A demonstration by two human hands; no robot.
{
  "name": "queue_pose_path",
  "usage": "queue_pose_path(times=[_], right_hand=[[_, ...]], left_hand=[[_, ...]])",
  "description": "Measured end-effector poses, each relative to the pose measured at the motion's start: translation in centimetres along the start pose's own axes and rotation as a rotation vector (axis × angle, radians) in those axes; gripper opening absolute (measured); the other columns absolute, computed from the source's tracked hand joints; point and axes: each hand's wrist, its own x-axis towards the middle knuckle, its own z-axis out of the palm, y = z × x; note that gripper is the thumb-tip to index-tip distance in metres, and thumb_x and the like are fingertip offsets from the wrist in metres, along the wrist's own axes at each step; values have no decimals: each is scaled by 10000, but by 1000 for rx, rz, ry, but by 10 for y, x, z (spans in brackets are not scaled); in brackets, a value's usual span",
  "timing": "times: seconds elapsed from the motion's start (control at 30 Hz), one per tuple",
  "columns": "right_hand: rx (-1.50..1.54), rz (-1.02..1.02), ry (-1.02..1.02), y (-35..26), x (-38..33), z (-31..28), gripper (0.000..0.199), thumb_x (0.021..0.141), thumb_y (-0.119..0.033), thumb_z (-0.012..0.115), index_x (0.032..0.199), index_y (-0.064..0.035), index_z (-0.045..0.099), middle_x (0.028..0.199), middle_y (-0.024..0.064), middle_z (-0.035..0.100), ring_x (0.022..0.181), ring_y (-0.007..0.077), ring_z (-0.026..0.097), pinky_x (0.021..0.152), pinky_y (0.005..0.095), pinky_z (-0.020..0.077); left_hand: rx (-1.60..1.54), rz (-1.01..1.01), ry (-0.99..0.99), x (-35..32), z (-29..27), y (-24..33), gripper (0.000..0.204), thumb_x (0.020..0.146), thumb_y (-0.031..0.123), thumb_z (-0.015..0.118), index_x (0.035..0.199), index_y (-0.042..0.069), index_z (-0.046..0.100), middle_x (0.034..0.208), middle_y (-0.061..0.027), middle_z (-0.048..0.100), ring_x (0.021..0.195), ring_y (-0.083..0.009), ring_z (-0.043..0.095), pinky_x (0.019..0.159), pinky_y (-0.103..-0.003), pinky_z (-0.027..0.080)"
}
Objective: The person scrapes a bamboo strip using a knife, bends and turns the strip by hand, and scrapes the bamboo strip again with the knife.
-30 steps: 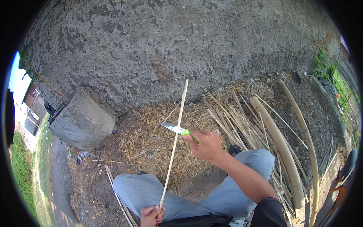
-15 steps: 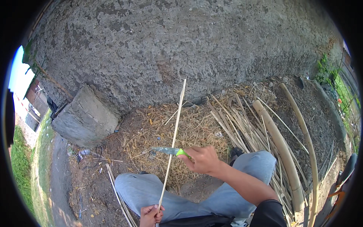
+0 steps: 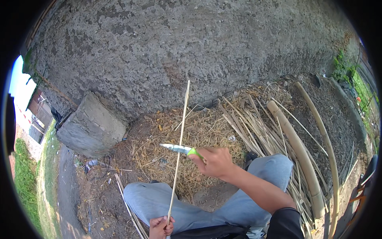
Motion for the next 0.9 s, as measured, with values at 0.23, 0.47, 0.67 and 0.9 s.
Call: queue_pose_path(times=[0.23,0.47,0.67,0.9], right_hand=[[53,-15,-50,-12,-13,5,247,873,-319,687,815,-79,693,573,56,625,351,213,510,322,343,343],[-3,120,127,10,7,1,245,892,-302,666,819,-69,695,571,40,615,387,208,553,326,334,355],[-13,54,30,-4,5,-4,224,872,-277,693,835,-56,706,536,57,598,361,186,521,326,321,352],[-13,24,-15,-13,-8,3,266,919,-292,631,789,-69,696,501,63,577,347,184,504,323,337,343]], left_hand=[[-61,35,-13,14,-6,-6,252,1005,219,517,908,4,603,576,20,466,438,-49,367,390,-196,245],[-70,-27,16,3,0,4,224,997,197,525,912,4,602,587,8,482,436,-53,374,387,-199,250],[-94,-24,11,2,-3,3,224,993,199,531,913,1,600,586,6,476,438,-59,373,392,-199,254],[-68,-4,-9,12,-6,0,270,996,245,539,908,-3,597,595,4,475,445,-59,375,396,-193,271]])
